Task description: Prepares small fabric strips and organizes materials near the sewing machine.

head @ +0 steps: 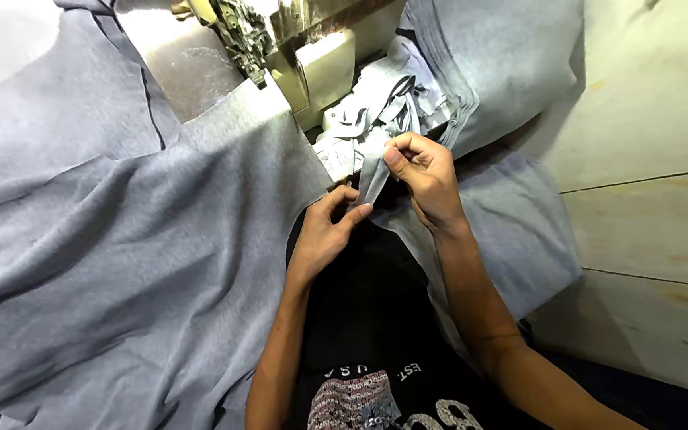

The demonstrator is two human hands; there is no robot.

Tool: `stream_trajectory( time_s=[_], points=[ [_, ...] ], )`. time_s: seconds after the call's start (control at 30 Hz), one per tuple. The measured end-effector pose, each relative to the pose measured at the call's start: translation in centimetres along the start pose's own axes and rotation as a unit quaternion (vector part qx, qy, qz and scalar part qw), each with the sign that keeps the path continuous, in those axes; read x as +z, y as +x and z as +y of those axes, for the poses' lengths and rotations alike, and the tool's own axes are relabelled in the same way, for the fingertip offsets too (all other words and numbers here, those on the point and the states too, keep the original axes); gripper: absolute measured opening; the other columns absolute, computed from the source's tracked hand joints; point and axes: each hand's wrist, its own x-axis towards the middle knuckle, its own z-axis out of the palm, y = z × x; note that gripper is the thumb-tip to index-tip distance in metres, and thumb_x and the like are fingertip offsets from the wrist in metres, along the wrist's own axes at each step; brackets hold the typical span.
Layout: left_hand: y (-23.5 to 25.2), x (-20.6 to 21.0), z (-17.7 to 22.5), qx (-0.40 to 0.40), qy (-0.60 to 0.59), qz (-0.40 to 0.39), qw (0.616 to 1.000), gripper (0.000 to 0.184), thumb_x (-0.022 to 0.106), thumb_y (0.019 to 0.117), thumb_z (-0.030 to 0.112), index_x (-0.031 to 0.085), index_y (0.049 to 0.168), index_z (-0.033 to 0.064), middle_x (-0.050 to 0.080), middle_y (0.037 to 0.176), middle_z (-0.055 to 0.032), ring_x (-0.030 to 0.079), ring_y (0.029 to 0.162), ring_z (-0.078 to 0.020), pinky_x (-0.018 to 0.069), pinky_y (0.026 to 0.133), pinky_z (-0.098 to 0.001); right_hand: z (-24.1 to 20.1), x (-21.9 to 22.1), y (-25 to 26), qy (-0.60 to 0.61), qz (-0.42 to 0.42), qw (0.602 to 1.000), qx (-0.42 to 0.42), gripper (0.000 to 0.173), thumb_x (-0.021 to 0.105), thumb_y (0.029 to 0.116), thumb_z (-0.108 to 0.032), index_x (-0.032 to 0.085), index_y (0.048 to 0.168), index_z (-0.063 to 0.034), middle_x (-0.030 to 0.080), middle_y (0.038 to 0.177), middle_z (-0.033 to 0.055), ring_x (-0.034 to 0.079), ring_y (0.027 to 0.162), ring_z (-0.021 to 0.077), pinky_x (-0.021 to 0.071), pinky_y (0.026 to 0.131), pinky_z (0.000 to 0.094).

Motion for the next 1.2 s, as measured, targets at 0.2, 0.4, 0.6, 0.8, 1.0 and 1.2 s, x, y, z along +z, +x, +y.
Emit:
stream_trajectory(
  time_s=[0.2,0.4,0.6,0.8,1.0,1.2],
  points=[
    [0.3,0.0,0.7,0.029,-0.035,0.036,0.998,0.014,0.063,0.102,0.014,0.067,0.113,0.0063,0.07,0.092,-0.003,0.067,0.078,-0.0101,0.0587,0.071,-0.026,-0.4,-0.1,0.9,-0.041,-0.108,0.993,-0.009,0.007,0.065,0.0996,-0.011,0.067,0.1,-0.0049,0.064,0.083,0.0007,0.059,0.069,0.0039,0.0497,0.059,0.0164],
    [0.6,0.3,1.0,0.071,0.031,0.09,0.993,0.007,0.065,0.101,0.012,0.069,0.102,0.0067,0.069,0.087,-0.0012,0.067,0.075,-0.0083,0.0585,0.068,-0.0249,-0.3,0.5,1.1,-0.036,-0.081,0.996,-0.031,0.007,0.066,0.0993,-0.011,0.067,0.1,-0.0044,0.064,0.082,0.0009,0.059,0.068,0.0038,0.0493,0.057,0.0162],
    [0.2,0.5,0.0,0.068,0.018,0.059,0.996,0.013,0.068,0.0979,0.008,0.068,0.11,0.0051,0.071,0.096,-0.0031,0.07,0.083,-0.0102,0.0612,0.076,-0.0276,-0.4,0.3,1.4,-0.044,-0.032,0.998,-0.039,0.007,0.064,0.1008,-0.011,0.065,0.099,-0.0046,0.06,0.08,0.0006,0.055,0.063,0.0019,0.0458,0.054,0.0136],
    [0.3,0.5,0.2,0.089,-0.039,0.024,0.995,0.015,0.064,0.0988,0.005,0.062,0.114,0.0032,0.068,0.097,-0.006,0.068,0.083,-0.0124,0.0601,0.075,-0.0284,0.1,0.6,3.2,-0.014,-0.032,0.998,-0.056,0.009,0.066,0.099,-0.01,0.068,0.099,-0.0018,0.067,0.086,0.0013,0.063,0.074,0.0043,0.0542,0.068,0.0197],
    [0.1,0.4,0.0,0.037,-0.05,-0.027,0.998,0.024,0.072,0.0926,0.001,0.062,0.115,0.0033,0.07,0.1,-0.0063,0.071,0.087,-0.0135,0.0625,0.079,-0.0302,0.1,1.0,3.3,-0.013,-0.021,0.998,-0.052,0.008,0.066,0.0989,-0.009,0.068,0.099,-0.0014,0.067,0.087,0.0022,0.063,0.075,0.0048,0.0543,0.068,0.0197],
    [0.1,0.7,-0.9,0.005,0.028,-0.072,0.997,0.018,0.073,0.0953,0.013,0.07,0.112,0.0069,0.073,0.092,-0.0012,0.07,0.08,-0.0078,0.0607,0.074,-0.027,0.1,0.9,4.0,-0.038,-0.005,0.996,-0.077,0.01,0.064,0.1002,-0.01,0.068,0.099,-0.0012,0.067,0.086,0.003,0.062,0.072,0.0061,0.0525,0.065,0.0209]
  ],
)
